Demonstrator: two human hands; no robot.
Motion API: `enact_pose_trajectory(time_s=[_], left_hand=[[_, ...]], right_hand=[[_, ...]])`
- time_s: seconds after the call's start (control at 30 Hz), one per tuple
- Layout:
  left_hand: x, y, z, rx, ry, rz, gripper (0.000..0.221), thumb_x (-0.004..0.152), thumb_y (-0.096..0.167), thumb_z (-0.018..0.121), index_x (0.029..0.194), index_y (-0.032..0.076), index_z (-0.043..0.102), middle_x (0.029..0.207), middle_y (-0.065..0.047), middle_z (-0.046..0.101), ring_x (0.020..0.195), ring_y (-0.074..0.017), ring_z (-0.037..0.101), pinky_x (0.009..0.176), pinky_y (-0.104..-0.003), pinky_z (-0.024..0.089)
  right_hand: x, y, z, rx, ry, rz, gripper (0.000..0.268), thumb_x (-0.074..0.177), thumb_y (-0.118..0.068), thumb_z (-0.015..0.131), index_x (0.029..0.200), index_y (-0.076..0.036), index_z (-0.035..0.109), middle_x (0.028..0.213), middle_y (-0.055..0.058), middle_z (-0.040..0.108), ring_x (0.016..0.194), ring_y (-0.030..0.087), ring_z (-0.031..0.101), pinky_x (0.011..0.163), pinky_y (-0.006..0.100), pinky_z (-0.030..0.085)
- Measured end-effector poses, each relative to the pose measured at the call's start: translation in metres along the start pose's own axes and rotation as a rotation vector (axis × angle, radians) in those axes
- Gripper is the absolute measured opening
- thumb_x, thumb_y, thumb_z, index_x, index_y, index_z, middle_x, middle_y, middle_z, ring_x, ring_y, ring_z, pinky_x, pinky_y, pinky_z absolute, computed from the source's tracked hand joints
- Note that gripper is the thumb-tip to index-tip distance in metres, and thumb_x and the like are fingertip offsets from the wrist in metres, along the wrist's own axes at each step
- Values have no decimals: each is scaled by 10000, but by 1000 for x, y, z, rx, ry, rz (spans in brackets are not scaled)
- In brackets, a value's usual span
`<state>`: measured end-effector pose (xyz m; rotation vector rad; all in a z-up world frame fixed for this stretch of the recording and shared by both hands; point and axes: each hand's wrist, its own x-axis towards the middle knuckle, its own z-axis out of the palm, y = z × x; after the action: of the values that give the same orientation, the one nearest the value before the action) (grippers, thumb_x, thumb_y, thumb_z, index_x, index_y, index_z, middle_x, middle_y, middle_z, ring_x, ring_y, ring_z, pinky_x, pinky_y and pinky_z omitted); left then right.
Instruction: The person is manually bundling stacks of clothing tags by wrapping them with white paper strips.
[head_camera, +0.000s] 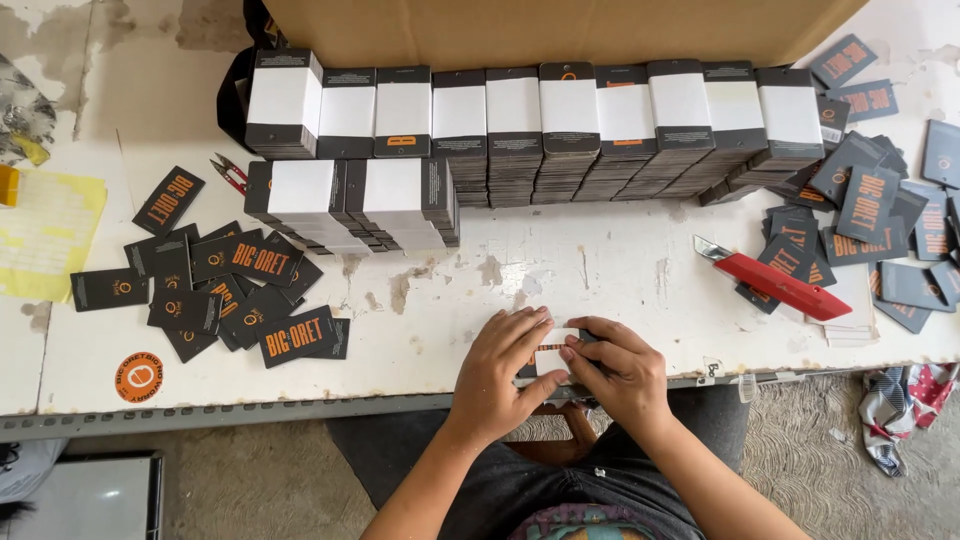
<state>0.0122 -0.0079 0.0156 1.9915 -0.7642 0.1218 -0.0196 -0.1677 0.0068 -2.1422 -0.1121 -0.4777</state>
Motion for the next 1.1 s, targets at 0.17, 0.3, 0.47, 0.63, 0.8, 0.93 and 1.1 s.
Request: enact_pose_trajectory(time_s=[0.17, 0.3, 0.47, 0.63, 0.8, 0.93, 1.1], left_hand=[[0, 0, 4, -29, 74, -1, 323, 759, 175, 653, 1016, -13, 600, 1044, -183, 598, 1006, -297, 559, 876, -383, 431], [-1, -2, 7, -79, 137, -23, 281, 735, 135, 677, 983, 13, 627, 985, -154, 629, 949, -292, 592, 837, -378, 462], [-3, -6, 15, -123, 178, -42, 224, 717, 112, 692, 930, 52, 656, 938, -116, 647, 913, -276, 609, 811, -371, 481], [-3, -7, 19, -144, 212, -58, 160, 721, 81, 681, 880, 79, 676, 902, -81, 660, 883, -244, 625, 782, -349, 502], [3, 4, 11, -154, 240, -34, 90, 733, 45, 659, 821, 44, 678, 860, -124, 660, 838, -295, 631, 728, -376, 512], [2, 3, 14, -132, 261, -28, 84, 734, 46, 662, 817, 41, 677, 856, -121, 663, 832, -291, 635, 721, -367, 515], [4, 5, 12, -167, 272, -63, 59, 725, 40, 665, 782, 36, 680, 845, -122, 667, 824, -285, 637, 700, -356, 518]], right_hand=[[-3, 4, 2, -63, 34, -99, 58, 733, -142, 666, 705, -92, 664, 884, 71, 659, 767, 244, 641, 638, 306, 516], [7, -6, 2, -36, 20, -164, 136, 754, -90, 635, 630, -53, 593, 837, 90, 652, 745, 279, 633, 605, 334, 514], [4, -1, 5, 20, 33, -121, 151, 739, -73, 649, 606, -50, 580, 807, 87, 652, 760, 273, 639, 608, 315, 509], [3, -2, 7, 55, 41, -82, 159, 735, -62, 655, 603, -30, 573, 777, 97, 649, 762, 278, 642, 607, 309, 509], [6, -4, -4, 55, -53, -111, 218, 781, -219, 590, 900, -40, 624, 877, 137, 639, 843, 317, 627, 668, 400, 504], [10, -4, -9, -33, -169, -302, 260, 733, -237, 647, 921, -59, 629, 1021, 187, 588, 910, 376, 582, 720, 444, 483], [22, -12, -11, 24, -185, -380, 158, 760, -164, 623, 849, -34, 634, 968, 183, 602, 903, 378, 587, 729, 427, 483]])
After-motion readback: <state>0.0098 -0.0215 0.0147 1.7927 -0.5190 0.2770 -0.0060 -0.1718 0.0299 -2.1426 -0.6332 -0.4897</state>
